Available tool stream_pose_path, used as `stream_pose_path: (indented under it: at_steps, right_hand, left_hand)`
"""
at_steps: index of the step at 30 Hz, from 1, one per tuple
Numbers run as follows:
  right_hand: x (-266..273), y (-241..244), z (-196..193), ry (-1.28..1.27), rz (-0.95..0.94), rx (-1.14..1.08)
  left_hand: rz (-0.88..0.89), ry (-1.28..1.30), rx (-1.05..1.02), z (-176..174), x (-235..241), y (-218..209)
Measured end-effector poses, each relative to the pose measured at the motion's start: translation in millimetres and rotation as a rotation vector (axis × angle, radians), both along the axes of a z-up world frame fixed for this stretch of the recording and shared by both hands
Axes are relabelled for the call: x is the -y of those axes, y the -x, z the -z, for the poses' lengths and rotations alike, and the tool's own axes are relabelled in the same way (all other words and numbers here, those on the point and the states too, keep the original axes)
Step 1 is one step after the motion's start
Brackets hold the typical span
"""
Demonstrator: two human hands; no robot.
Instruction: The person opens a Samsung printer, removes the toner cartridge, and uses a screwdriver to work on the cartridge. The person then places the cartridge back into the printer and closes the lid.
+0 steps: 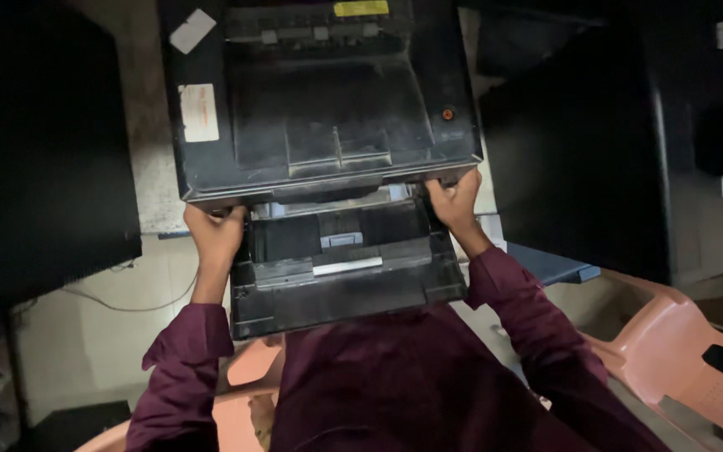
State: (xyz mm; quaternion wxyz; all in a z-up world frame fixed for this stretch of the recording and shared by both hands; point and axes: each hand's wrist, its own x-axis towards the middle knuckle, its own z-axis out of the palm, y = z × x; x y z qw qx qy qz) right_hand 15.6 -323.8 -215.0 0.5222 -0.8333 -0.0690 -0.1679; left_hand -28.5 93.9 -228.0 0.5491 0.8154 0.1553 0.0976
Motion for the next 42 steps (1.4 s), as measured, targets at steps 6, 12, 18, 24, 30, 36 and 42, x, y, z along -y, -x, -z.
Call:
stream_pose_path:
  at_steps: [6, 12, 18, 24, 30, 36, 42]
  right_hand:
    - [-14.0, -36.7, 3.6, 0.027, -0.025, -0.053]
    - [-9.4, -58.5, 8.6, 0.072, -0.030, -0.030]
    - [-10.5, -36.5, 26.0, -0.082, -0.032, -0.152]
    - [-12.9, -32.0, 28.9, -0.040, 0.073, -0.178]
    - [-23.9, -19.4, 0.1, 0.023, 0.026, -0.228]
    - [-50.0, 26.5, -59.3, 0.188, 0.100, 0.160]
    - [-56.6, -4.4, -106.2, 0.440, -0.317, 0.158]
  left_hand:
    - [-0.063, 0.109, 0.130, 18.8, -7.8, -13.3]
    - [-0.053, 0.289, 0.147, 52.9, 12.9, -28.5]
    - [-0.074, 0.262, 0.078, 73.9, 12.4, -13.6]
    - [-0.060, 0.303, 0.114, 86.1, 4.6, -19.1]
    - [-0.032, 0.143, -0.020, 55.8, 1.6, -18.6]
    - [-0.202, -0.151, 0.272, -31.9, 44.9, 27.2]
    - [0.229, -0.630, 0.322, -109.1, 39.5, 10.3]
